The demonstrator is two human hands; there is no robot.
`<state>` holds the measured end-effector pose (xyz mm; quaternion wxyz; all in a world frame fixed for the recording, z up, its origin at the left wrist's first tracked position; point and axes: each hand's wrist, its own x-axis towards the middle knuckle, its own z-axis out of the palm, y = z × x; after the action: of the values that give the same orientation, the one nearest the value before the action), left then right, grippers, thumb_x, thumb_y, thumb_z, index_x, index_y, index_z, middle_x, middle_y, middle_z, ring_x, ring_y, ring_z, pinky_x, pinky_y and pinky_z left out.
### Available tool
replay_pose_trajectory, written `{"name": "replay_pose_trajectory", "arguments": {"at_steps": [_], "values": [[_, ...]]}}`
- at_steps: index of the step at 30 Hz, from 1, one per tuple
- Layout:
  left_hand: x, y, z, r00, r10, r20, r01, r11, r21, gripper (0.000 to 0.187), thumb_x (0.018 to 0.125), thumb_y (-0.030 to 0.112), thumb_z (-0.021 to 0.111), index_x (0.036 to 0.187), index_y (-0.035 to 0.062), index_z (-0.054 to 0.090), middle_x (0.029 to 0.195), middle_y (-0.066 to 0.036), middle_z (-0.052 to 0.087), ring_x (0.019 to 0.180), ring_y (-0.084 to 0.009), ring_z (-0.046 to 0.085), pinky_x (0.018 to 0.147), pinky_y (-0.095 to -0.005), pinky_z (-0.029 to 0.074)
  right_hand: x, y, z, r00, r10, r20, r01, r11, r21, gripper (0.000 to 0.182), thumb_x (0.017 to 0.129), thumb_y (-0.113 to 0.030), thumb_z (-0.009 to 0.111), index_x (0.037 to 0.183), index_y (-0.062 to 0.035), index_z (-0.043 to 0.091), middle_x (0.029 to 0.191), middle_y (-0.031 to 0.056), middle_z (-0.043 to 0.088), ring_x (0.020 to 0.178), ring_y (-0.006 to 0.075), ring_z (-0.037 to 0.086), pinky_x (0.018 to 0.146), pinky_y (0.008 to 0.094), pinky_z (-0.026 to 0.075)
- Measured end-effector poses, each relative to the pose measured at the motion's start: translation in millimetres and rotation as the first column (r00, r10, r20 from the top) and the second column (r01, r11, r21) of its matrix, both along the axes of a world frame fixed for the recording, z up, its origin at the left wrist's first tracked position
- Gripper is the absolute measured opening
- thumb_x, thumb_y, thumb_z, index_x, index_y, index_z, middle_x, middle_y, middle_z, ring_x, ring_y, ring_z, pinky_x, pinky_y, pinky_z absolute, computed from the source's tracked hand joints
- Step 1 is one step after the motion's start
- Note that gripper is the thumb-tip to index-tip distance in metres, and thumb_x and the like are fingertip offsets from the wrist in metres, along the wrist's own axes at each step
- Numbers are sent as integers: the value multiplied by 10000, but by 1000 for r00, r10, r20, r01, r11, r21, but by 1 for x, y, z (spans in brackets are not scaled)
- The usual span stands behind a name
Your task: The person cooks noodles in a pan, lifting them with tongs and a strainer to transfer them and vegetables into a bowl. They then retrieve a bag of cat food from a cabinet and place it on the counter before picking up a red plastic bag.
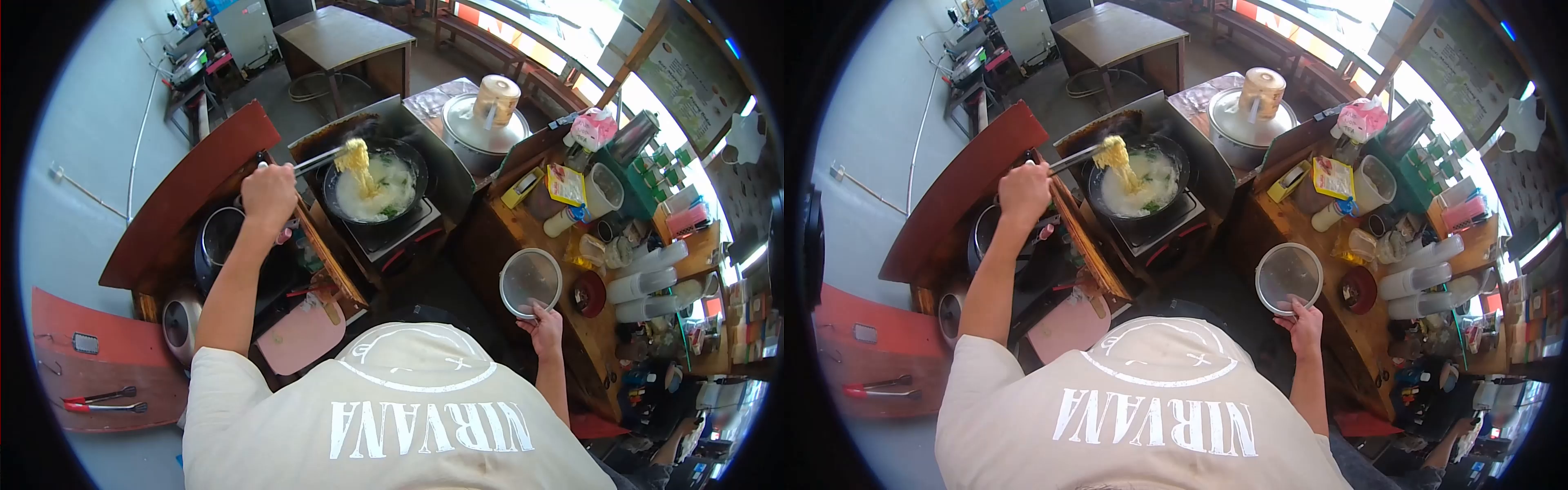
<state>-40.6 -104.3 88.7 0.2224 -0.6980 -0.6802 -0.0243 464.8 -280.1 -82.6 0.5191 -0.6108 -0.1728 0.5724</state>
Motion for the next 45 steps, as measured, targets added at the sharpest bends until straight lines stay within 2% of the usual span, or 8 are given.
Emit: {"name": "replay_pose_trajectory", "arguments": {"at_steps": [2, 8, 16, 25, 27, 31, 35, 45], "values": [[0, 10, -32, 996, -40, -78, 33, 996, -79, 145, 833, 136, 556, 798, 88, 688, 739, -102, 697, 706, -258, 707, 584, -389, 561, -1, 2, -3, 1000, 24, 5, -24, 1000, 2, 253, 971, -102, 486, 1133, 70, 575, 911, 169, 690, 736, 229, 694, 609, 340, 600], [20, 25, -81, 996, 19, -89, -46, 947, -318, 149, 809, 100, 589, 807, 101, 738, 833, -96, 727, 834, -280, 716, 680, -374, 566, -5, -2, -7, 999, 43, 28, -42, 998, -45, 239, 962, -116, 495, 1103, 51, 592, 892, 151, 695, 714, 216, 689, 609, 344, 593], [37, 70, -134, 999, 45, 21, -35, 938, -344, 179, 832, 118, 578, 851, 110, 755, 874, -101, 733, 864, -274, 718, 692, -380, 566, -3, -10, -21, 998, 60, 23, -57, 990, -125, 229, 967, -108, 481, 1088, 45, 602, 895, 147, 692, 711, 217, 687, 610, 345, 594], [49, 85, -133, 1000, 30, -5, -30, 906, -422, 188, 838, 131, 583, 909, 119, 756, 927, -95, 735, 891, -268, 714, 702, -388, 561, 0, -7, -27, 998, 62, 34, -57, 991, -124, 237, 966, -106, 492, 1103, 59, 592, 901, 162, 687, 731, 234, 690, 621, 354, 600], [46, 88, -131, 986, 162, -35, -162, 888, -431, 201, 848, 129, 580, 950, 129, 753, 972, -78, 733, 924, -267, 708, 708, -391, 559, 1, -9, -27, 998, 55, 42, -49, 990, -134, 232, 961, -110, 491, 1094, 48, 597, 905, 155, 690, 727, 230, 687, 620, 355, 596], [43, 90, -133, 980, 196, -42, -190, 840, -509, 205, 862, 141, 576, 973, 128, 748, 1005, -62, 729, 944, -263, 703, 725, -401, 558, 1, -14, -35, 997, 63, 40, -56, 988, -147, 238, 963, -117, 492, 1095, 54, 595, 906, 156, 689, 733, 228, 688, 626, 354, 596], [41, 106, -168, 993, 107, 58, -73, 906, -417, 211, 858, 134, 556, 927, 106, 754, 967, -97, 729, 914, -267, 709, 740, -398, 570, -5, -10, -37, 995, 87, 48, -79, 986, -146, 249, 966, -122, 490, 1102, 60, 592, 906, 157, 686, 740, 229, 685, 632, 351, 594], [28, 57, -91, 997, 5, 72, 7, 987, -160, 198, 819, 137, 551, 796, 89, 742, 811, -142, 711, 781, -306, 713, 675, -411, 577, -15, -4, -48, 994, 106, 37, -99, 984, -146, 227, 960, -112, 529, 1085, 64, 597, 885, 171, 681, 707, 239, 686, 600, 354, 606]]}}
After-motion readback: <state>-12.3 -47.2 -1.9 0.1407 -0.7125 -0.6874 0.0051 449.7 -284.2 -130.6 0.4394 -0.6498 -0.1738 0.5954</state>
